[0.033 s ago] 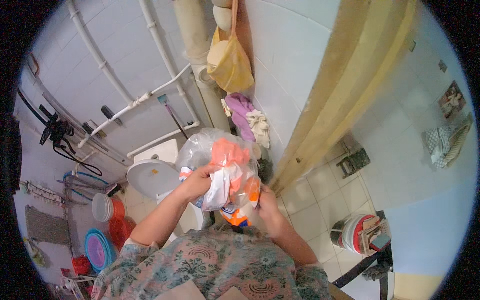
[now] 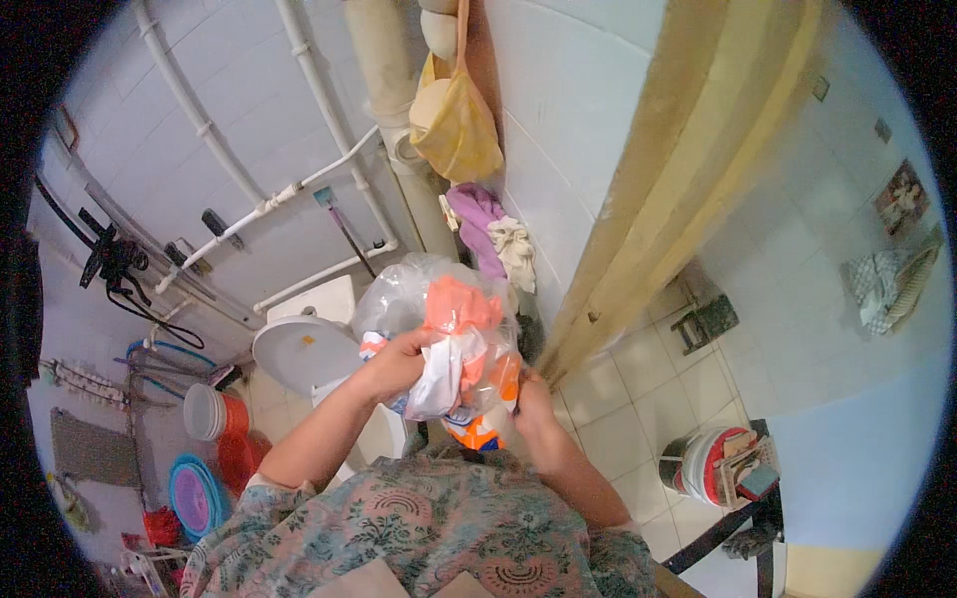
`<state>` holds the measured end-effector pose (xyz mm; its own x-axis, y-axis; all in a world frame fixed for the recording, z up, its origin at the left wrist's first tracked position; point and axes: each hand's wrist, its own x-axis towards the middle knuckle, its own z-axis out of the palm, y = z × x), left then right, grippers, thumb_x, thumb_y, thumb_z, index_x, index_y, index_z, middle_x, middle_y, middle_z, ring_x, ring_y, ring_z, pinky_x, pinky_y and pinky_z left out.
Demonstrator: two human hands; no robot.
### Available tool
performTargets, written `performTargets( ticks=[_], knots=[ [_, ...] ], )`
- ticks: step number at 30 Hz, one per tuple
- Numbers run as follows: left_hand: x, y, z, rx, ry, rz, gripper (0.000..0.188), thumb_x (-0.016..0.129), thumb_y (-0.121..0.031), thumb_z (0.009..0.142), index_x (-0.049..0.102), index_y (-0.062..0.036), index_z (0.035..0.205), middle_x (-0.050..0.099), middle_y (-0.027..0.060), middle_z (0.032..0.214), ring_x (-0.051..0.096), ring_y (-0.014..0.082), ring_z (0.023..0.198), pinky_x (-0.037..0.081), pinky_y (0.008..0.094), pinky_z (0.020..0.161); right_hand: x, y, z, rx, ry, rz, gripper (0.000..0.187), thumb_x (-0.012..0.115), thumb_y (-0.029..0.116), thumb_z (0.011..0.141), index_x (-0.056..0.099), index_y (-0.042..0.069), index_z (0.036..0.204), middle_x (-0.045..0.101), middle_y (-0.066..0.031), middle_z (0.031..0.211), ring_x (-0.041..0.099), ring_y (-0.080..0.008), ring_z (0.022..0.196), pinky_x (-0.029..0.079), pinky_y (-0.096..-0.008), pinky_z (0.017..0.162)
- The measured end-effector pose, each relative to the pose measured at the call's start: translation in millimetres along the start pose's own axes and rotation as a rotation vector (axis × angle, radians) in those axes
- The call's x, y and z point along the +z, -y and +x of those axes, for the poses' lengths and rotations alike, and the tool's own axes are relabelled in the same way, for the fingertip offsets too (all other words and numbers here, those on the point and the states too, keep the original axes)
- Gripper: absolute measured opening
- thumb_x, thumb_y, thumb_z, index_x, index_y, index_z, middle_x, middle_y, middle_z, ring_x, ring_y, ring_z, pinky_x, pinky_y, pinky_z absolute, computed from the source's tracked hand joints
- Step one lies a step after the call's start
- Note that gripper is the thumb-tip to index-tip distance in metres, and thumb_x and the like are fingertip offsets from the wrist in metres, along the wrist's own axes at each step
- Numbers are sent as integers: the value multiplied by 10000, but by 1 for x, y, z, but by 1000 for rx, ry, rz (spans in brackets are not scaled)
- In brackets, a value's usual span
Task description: The person organizes bathroom supplies by placing toilet paper rolls into a hanging mesh bag and folding a plastic package of tissues. They also handle a purple cloth and a small white tube, moving items around the sink and floor area.
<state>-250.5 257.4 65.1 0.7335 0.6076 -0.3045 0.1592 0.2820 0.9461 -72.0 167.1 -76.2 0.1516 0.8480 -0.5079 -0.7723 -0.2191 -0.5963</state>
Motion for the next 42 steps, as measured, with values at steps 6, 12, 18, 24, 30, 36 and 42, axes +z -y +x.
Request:
performTargets(
  ticks=[6, 12, 18, 24, 30, 36, 42],
  knots=[
    [35, 15, 5, 137, -71, 594, 274, 543, -55, 782, 621, -25, 1042, 582, 169, 1096, 568, 304, 1003, 445, 370, 852, -3, 8, -10, -62, -49, 144, 388, 363, 283, 947, 427, 27, 1232, 516, -98, 1179, 558, -224, 1021, 495, -359, 829],
    [37, 24, 3, 297, -255, 966, 342, 582, -73, 715, 604, -10, 1050, 524, 172, 1182, 505, 373, 1066, 433, 408, 873, -10, 24, -25, -107, 178, 223, 402, 396, 256, 946, 401, 39, 1285, 465, -89, 1277, 515, -212, 1104, 427, -353, 919],
    [20, 32, 9, 235, -16, 601, 494, 622, -200, 746, 500, -45, 1199, 505, 195, 1199, 495, 376, 1089, 424, 408, 894, -6, 15, -19, -203, 176, -105, 352, 461, 97, 915, 424, 22, 1257, 539, -85, 1176, 549, -196, 1028, 437, -353, 895],
    [28, 24, 14, 25, -5, 862, 649, 629, -378, 744, 417, -75, 1277, 473, 233, 1229, 518, 385, 1068, 431, 412, 899, 2, 12, -15, -218, 84, 133, 363, 493, 77, 894, 426, -20, 1237, 525, -117, 1193, 543, -223, 1055, 473, -359, 861],
    [33, -4, -19, 135, -267, 914, 744, 710, -299, 673, 378, -99, 1308, 451, 182, 1245, 511, 372, 1080, 433, 414, 907, 3, 20, -14, -453, 28, -264, 333, 481, 177, 909, 484, 20, 1202, 627, -83, 967, 618, -199, 851, 501, -337, 732],
    [20, -27, -60, 445, -190, 880, 756, 688, -187, 624, 372, -89, 1304, 416, 175, 1253, 482, 327, 1121, 415, 387, 942, -67, 19, 0, -468, 93, -889, 306, 409, 266, 923, 539, 54, 1102, 578, -37, 664, 567, -138, 578, 441, -262, 546],
    [-29, -48, -74, 480, -415, 40, 889, 670, -189, 709, 156, -58, 1422, 383, 124, 1290, 403, 240, 1201, 334, 350, 999, -78, 28, -39, -277, -98, -156, 312, 468, 28, 857, 490, -9, 1167, 552, -97, 1041, 568, -180, 864, 469, -276, 731]
  ],
)
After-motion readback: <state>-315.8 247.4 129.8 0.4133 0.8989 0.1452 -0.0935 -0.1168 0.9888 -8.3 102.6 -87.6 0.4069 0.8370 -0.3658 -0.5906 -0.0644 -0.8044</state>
